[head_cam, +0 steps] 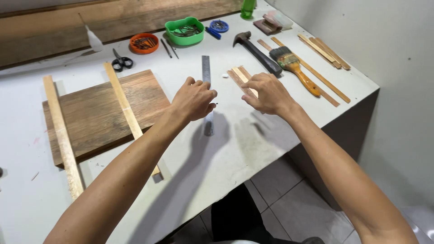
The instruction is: The person picks nails from a container and positions thin wooden strips across a wooden board, hammering the nails to fasten the strips into a lattice frame. They align the strips, press pieces into place, and reposition strips as they build the frame.
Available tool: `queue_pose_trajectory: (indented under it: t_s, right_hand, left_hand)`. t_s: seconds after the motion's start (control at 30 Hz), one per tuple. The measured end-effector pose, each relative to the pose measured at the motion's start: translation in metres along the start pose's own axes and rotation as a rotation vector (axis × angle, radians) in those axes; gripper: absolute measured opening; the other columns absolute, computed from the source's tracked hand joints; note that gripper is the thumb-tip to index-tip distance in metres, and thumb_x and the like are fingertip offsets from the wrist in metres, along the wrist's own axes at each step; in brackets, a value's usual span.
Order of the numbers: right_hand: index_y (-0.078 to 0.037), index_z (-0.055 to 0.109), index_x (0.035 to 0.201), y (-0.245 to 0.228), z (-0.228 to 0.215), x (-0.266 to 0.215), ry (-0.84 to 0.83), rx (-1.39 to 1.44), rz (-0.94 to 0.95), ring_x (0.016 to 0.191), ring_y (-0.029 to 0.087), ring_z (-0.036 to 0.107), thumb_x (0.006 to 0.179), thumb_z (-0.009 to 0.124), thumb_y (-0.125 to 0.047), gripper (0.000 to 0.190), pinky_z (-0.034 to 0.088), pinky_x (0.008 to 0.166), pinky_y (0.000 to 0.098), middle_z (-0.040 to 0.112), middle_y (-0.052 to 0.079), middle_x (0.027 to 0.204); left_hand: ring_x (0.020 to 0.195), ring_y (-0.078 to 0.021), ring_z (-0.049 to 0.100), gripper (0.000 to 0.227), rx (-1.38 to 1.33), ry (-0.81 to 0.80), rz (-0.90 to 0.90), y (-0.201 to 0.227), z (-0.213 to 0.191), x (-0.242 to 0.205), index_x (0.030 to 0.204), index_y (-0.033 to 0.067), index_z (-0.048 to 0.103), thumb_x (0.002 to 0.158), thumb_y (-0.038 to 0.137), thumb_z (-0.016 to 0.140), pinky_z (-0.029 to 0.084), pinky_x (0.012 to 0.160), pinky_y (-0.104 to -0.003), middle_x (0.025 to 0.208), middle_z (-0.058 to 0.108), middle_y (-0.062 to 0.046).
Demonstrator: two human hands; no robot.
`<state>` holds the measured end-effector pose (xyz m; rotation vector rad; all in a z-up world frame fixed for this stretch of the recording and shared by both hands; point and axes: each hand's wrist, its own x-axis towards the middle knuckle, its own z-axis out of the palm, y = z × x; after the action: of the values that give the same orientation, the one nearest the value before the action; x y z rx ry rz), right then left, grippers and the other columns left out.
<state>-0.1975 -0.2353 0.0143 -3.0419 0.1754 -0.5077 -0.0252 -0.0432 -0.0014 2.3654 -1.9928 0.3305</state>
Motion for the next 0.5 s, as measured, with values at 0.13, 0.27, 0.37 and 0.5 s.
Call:
queue_pose_trajectory:
  t_s: [0.13,0.27,0.37,0.5]
  right_hand:
    - [-0.007,0.077,0.109,0.021,-0.011,-0.023,-0.037,0.002,0.086,0.098,0.027,0.068,0.084,0.077,-0.025,0.031,0.051,0.094,0.0416,0.074,0.012,0.1]
    - [-0.008,0.078,0.109,0.041,-0.007,-0.029,-0.049,0.02,0.121,0.096,0.026,0.068,0.082,0.078,-0.023,0.031,0.051,0.095,0.0429,0.075,0.012,0.099]
    - [-0.008,0.078,0.108,0.055,0.004,-0.024,-0.066,0.041,0.124,0.098,0.026,0.068,0.082,0.078,-0.023,0.03,0.051,0.096,0.0427,0.075,0.012,0.1]
    - [-0.008,0.077,0.109,0.077,0.024,-0.006,-0.133,0.027,0.121,0.099,0.027,0.067,0.081,0.08,-0.026,0.033,0.053,0.092,0.0425,0.074,0.013,0.102]
  left_hand:
    - [0.095,-0.0185,0.066,0.024,0.045,-0.034,0.049,0.023,0.013,0.033,0.103,0.014,0.075,0.093,0.036,0.07,0.046,0.092,-0.039,0.099,0.071,-0.005]
    - [0.097,-0.0181,0.067,0.023,0.076,-0.067,0.078,0.033,0.017,0.059,0.104,0.015,0.075,0.095,0.035,0.069,0.046,0.094,-0.039,0.1,0.073,-0.005]
    - [0.101,-0.0179,0.067,0.023,0.092,-0.054,0.097,0.034,0.022,0.079,0.101,0.015,0.075,0.093,0.035,0.07,0.046,0.095,-0.039,0.103,0.072,-0.006]
    - [0.105,-0.018,0.065,0.026,0.078,0.039,0.141,0.025,0.036,0.112,0.1,0.0139,0.075,0.084,0.035,0.075,0.046,0.093,-0.039,0.103,0.072,-0.006]
